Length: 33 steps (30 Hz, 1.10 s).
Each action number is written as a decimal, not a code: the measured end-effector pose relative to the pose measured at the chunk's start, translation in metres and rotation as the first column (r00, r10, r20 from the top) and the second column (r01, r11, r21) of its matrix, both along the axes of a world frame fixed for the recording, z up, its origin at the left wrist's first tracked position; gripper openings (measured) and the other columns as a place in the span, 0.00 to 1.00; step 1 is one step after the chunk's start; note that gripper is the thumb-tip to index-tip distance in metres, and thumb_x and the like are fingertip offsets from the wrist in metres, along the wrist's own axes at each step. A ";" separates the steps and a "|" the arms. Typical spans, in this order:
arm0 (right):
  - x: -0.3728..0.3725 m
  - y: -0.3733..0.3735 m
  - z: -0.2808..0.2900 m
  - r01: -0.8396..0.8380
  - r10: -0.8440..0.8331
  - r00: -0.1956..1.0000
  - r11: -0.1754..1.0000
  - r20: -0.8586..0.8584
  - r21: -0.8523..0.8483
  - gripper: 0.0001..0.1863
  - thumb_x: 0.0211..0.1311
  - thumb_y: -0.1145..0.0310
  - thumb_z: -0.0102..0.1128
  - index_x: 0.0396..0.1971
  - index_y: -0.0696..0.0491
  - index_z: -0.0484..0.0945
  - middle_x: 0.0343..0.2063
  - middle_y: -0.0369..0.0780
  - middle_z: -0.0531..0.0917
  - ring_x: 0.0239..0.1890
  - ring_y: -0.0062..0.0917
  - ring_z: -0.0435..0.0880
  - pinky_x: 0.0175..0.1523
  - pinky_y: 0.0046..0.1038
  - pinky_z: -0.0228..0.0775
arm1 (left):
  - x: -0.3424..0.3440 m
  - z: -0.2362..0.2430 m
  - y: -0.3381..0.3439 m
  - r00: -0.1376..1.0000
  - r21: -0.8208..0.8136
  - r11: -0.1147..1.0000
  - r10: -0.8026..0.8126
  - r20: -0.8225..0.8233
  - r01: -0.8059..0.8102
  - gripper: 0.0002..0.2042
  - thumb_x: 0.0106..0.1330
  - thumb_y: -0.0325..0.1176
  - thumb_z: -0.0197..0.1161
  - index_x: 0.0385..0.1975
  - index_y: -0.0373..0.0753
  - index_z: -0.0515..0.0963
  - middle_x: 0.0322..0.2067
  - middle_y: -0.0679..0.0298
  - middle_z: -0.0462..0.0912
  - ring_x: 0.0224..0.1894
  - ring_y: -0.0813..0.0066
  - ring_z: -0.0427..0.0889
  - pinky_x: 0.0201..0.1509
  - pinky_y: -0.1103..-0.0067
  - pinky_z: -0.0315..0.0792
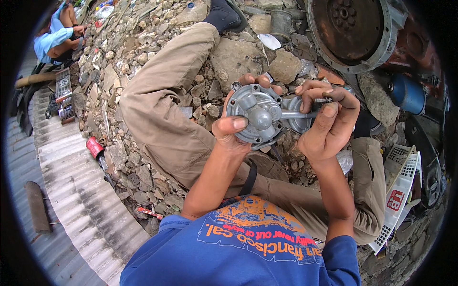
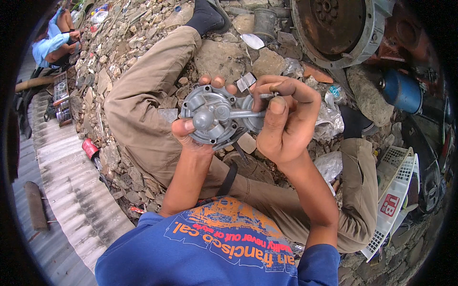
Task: The person sits on a rocky ground and holds a grey mechanical component, likely a water pump housing. They rotate the object in their hands, inspecting its various sides and internal features, and use a small metal tool to probe or adjust specific areas of the component.
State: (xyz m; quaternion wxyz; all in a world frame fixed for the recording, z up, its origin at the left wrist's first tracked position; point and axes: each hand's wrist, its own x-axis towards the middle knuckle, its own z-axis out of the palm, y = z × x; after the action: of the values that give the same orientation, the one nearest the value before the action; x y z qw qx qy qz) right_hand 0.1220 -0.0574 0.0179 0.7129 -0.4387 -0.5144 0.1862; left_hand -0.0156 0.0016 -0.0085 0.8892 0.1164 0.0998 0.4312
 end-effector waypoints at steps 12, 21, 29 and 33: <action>-0.002 -0.002 -0.001 0.061 -0.061 0.998 0.998 0.018 -0.002 0.18 0.74 0.61 0.47 0.49 0.60 0.57 0.37 0.54 0.76 0.31 0.22 0.74 0.37 0.24 0.71 | 0.001 0.002 -0.002 1.000 -0.009 1.000 -0.003 -0.006 0.003 0.35 0.35 0.36 0.67 0.52 0.40 0.69 0.48 0.58 0.73 0.57 0.53 0.74 0.65 0.61 0.70; -0.005 -0.001 -0.005 0.095 -0.095 0.995 0.995 0.023 0.024 0.17 0.74 0.61 0.47 0.48 0.59 0.57 0.35 0.51 0.76 0.31 0.23 0.75 0.36 0.24 0.71 | 0.000 0.001 -0.004 1.000 0.004 1.000 0.018 -0.011 -0.018 0.35 0.36 0.35 0.66 0.52 0.39 0.68 0.48 0.57 0.73 0.57 0.54 0.74 0.65 0.61 0.70; -0.010 -0.002 -0.005 0.086 -0.088 0.995 0.995 0.042 0.050 0.17 0.74 0.62 0.47 0.48 0.59 0.57 0.35 0.52 0.76 0.32 0.24 0.76 0.36 0.24 0.71 | -0.003 -0.009 -0.004 0.996 0.050 0.999 -0.006 0.091 0.002 0.35 0.37 0.36 0.66 0.53 0.40 0.69 0.49 0.56 0.73 0.58 0.54 0.74 0.63 0.62 0.72; -0.008 -0.003 -0.002 0.058 -0.060 0.997 0.998 0.055 0.039 0.17 0.74 0.63 0.47 0.49 0.59 0.56 0.35 0.52 0.76 0.33 0.25 0.76 0.36 0.25 0.72 | -0.001 -0.013 -0.004 0.994 0.031 0.999 0.013 0.112 -0.016 0.34 0.37 0.36 0.67 0.53 0.40 0.70 0.49 0.57 0.73 0.58 0.54 0.74 0.63 0.62 0.72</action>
State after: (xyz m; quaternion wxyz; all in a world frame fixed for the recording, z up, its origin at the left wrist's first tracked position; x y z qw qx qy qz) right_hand 0.1135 -0.0606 0.0156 0.7114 -0.4456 -0.5244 0.1431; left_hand -0.0171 -0.0020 -0.0210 0.8883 0.1054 0.0438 0.4450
